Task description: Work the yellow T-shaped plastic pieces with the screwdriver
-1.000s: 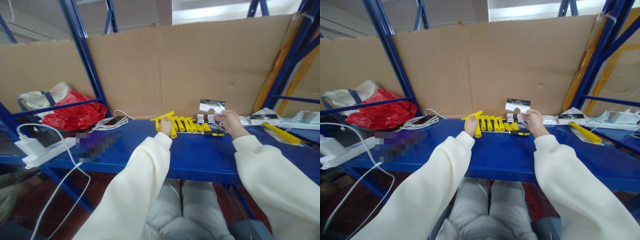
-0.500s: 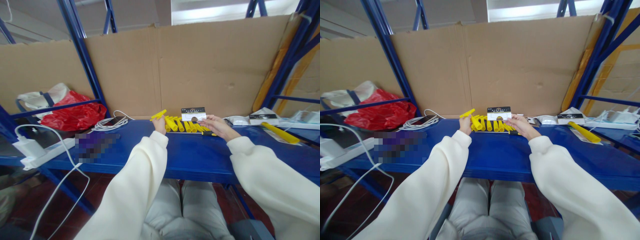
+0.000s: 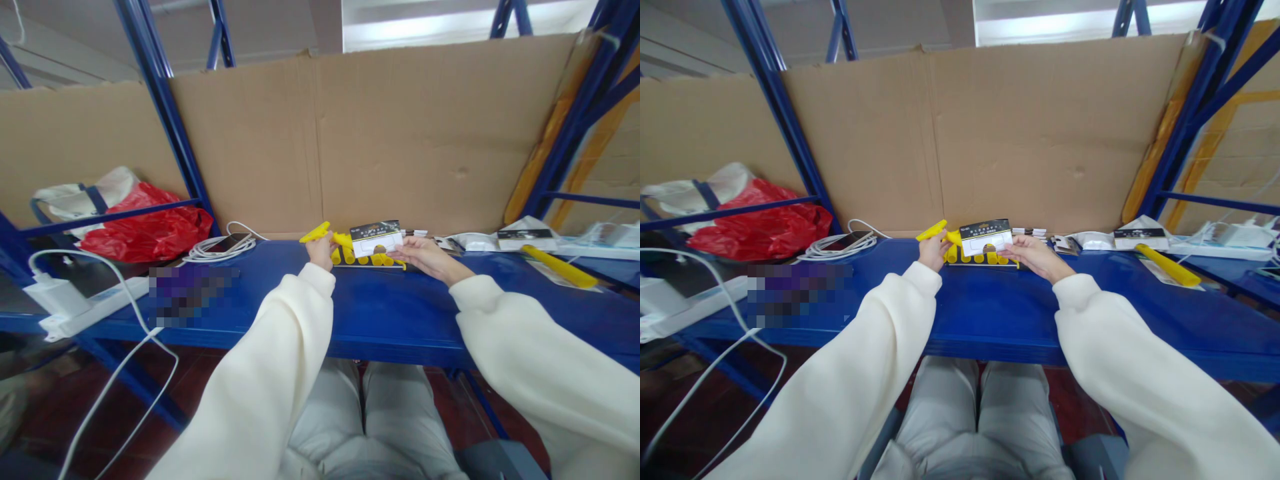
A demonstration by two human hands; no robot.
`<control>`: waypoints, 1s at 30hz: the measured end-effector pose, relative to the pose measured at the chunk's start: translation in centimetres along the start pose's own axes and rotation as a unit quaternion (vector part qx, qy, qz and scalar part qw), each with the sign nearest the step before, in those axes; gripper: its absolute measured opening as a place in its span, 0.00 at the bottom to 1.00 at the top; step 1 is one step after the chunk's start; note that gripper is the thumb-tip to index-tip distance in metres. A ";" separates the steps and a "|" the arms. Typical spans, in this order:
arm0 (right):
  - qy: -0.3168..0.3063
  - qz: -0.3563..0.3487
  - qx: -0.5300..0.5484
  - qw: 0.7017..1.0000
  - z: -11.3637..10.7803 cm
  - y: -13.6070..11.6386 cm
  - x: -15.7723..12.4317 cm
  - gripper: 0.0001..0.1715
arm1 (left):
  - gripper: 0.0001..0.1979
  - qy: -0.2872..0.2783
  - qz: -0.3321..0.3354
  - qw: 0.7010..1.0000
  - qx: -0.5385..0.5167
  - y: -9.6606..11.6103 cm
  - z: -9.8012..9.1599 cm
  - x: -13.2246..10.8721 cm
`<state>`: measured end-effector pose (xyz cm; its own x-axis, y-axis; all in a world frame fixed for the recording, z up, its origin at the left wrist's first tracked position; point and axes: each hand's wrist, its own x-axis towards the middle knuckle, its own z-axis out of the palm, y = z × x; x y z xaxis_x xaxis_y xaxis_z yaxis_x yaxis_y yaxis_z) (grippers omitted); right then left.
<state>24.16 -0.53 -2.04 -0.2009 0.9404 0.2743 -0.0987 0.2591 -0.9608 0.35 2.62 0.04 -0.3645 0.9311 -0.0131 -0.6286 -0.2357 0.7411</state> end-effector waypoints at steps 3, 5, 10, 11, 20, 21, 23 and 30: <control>-0.008 -0.006 -0.011 1.000 0.4 0.4 0.0 0.21 | 0.10 -0.039 -0.030 0.999 0.010 -0.2 0.1 -0.4; -0.010 -0.007 -0.013 1.000 0.7 0.5 0.0 0.22 | 0.11 -0.057 -0.052 0.997 0.022 -0.4 0.1 -0.5; -0.012 -0.008 -0.011 1.000 1.3 0.6 -0.1 0.29 | 0.09 -0.107 -0.068 0.990 0.058 -0.9 0.0 -0.4; -0.011 -0.008 -0.010 1.000 1.4 0.5 -0.1 0.29 | 0.09 -0.112 -0.064 0.990 0.062 -1.0 0.0 -0.4; 0.048 -0.001 -0.014 0.999 2.5 0.5 -0.4 0.26 | 0.09 -0.132 -0.035 0.988 0.068 -1.4 0.6 -1.4; 0.052 -0.004 -0.014 0.999 2.6 0.5 -0.5 0.26 | 0.11 -0.145 -0.040 0.986 0.064 -1.3 0.7 -1.7; 0.055 -0.010 -0.016 0.998 2.8 0.5 -0.5 0.26 | 0.14 -0.171 -0.057 0.982 0.060 -1.0 0.7 -2.3; 0.064 -0.037 -0.027 0.997 2.7 0.8 -0.3 0.30 | 0.15 -0.227 -0.126 0.963 0.071 -0.8 0.7 -3.4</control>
<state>21.48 -1.25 -2.79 -0.0679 0.9381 0.3397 -0.0546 0.3364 -0.9401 2.49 -0.15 -0.04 0.1452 0.9872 0.0668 -0.5455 0.0235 0.8378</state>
